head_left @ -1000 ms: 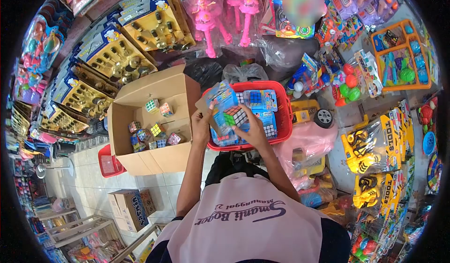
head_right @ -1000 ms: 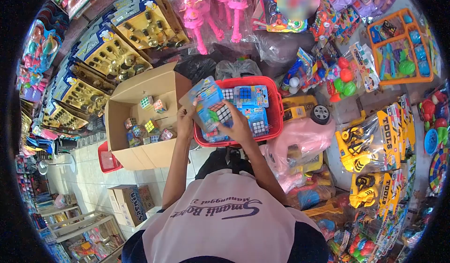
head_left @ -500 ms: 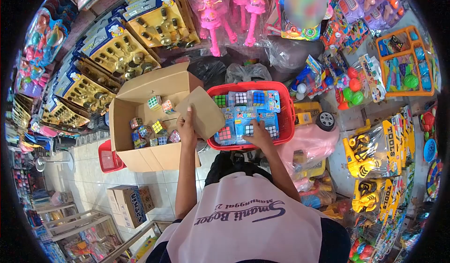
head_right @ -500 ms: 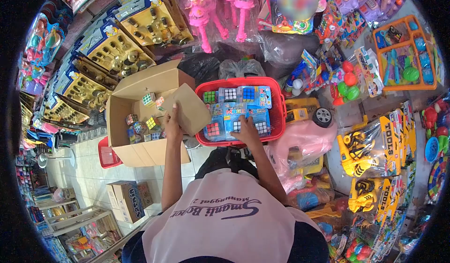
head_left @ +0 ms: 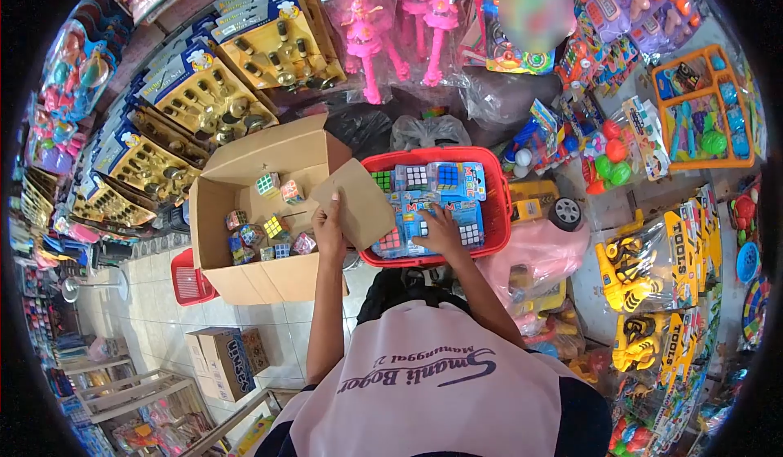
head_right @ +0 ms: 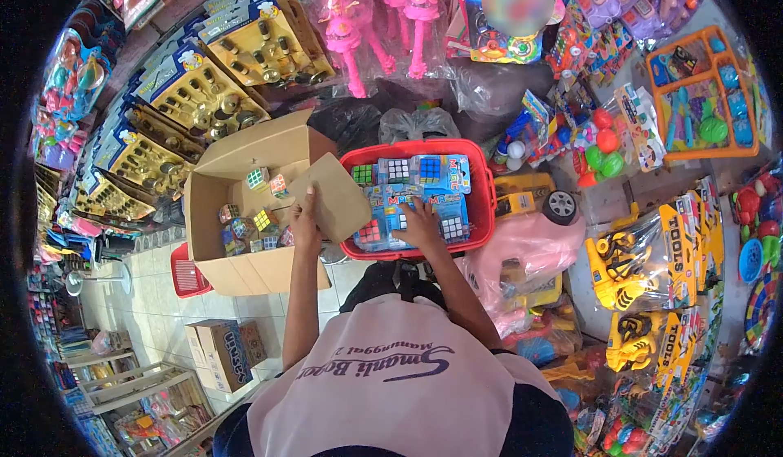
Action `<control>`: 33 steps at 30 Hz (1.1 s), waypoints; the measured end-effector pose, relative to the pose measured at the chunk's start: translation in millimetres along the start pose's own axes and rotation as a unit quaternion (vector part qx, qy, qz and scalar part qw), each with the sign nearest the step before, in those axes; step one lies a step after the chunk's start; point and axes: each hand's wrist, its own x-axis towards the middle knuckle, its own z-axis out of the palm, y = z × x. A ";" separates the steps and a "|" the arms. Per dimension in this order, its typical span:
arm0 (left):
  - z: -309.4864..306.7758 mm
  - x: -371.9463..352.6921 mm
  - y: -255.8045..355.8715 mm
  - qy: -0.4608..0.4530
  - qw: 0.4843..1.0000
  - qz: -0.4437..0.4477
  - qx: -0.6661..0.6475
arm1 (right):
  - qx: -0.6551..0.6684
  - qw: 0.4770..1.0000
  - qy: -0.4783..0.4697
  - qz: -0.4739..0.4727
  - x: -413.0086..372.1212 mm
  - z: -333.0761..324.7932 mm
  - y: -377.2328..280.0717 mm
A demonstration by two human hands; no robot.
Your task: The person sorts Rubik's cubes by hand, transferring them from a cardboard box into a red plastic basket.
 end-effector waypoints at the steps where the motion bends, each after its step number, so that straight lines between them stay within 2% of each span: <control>1: -0.7 -0.9 0.7 -0.002 1.000 -0.001 -0.006 | -0.004 1.000 -0.015 0.006 -1.5 -2.7 -1.4; 4: 2.1 -0.7 3.8 -0.007 1.000 -0.001 -0.018 | 0.010 0.999 -0.030 0.007 -4.7 -10.7 -2.3; 7: 6.8 -2.3 4.9 -0.020 0.999 -0.014 -0.026 | 0.050 0.999 0.015 -0.012 -9.4 -10.4 1.9; 10: 10.2 0.9 0.0 -0.069 0.995 -0.052 -0.057 | 0.178 0.979 0.049 -0.087 -2.7 -17.7 10.7; 11: 11.6 3.2 -3.0 -0.095 0.991 -0.069 -0.062 | 0.268 0.960 0.051 -0.058 -0.7 -20.9 8.8; 13: 19.0 5.6 -6.1 -0.145 0.982 -0.100 -0.074 | 0.440 0.896 0.055 0.001 2.0 -27.1 2.4; 16: 39.2 6.6 -12.4 -0.213 0.965 -0.125 -0.089 | 0.584 0.811 0.030 0.013 3.8 -43.5 -5.6; 17: 45.6 8.2 -18.4 -0.236 0.959 -0.123 -0.093 | 0.613 0.789 0.019 -0.010 -3.4 -57.1 -14.7; 20: 63.4 13.4 -35.6 -0.277 0.944 -0.143 -0.107 | 0.807 0.582 -0.104 0.002 -3.8 -45.4 -0.7; 21: 67.6 14.8 -40.9 -0.277 0.942 -0.151 -0.111 | 0.817 0.562 -0.128 0.035 -5.0 -42.4 7.2; 24: 80.9 16.3 -44.7 -0.291 0.943 -0.151 -0.060 | 0.835 0.541 -0.083 0.061 -8.1 -26.7 29.9; 26: 88.7 12.8 -39.9 -0.281 0.951 -0.124 0.025 | 0.828 0.557 -0.027 0.065 -13.3 -39.1 35.0; 27: 78.9 23.2 -62.8 -0.291 0.951 -0.098 0.042 | 0.823 0.564 0.000 0.067 -15.3 -45.2 37.4; 30: 66.7 22.4 -79.7 -0.348 0.920 -0.010 0.181 | 0.689 0.720 0.089 -0.001 -25.8 -57.7 58.4; 31: 61.4 21.5 -89.2 -0.368 0.903 -0.021 0.222 | 0.792 0.596 0.069 0.107 -34.3 -77.8 49.8; 33: 58.7 6.9 -89.5 -0.441 0.832 0.035 0.336 | 0.708 0.678 0.103 0.170 -45.9 -83.4 57.5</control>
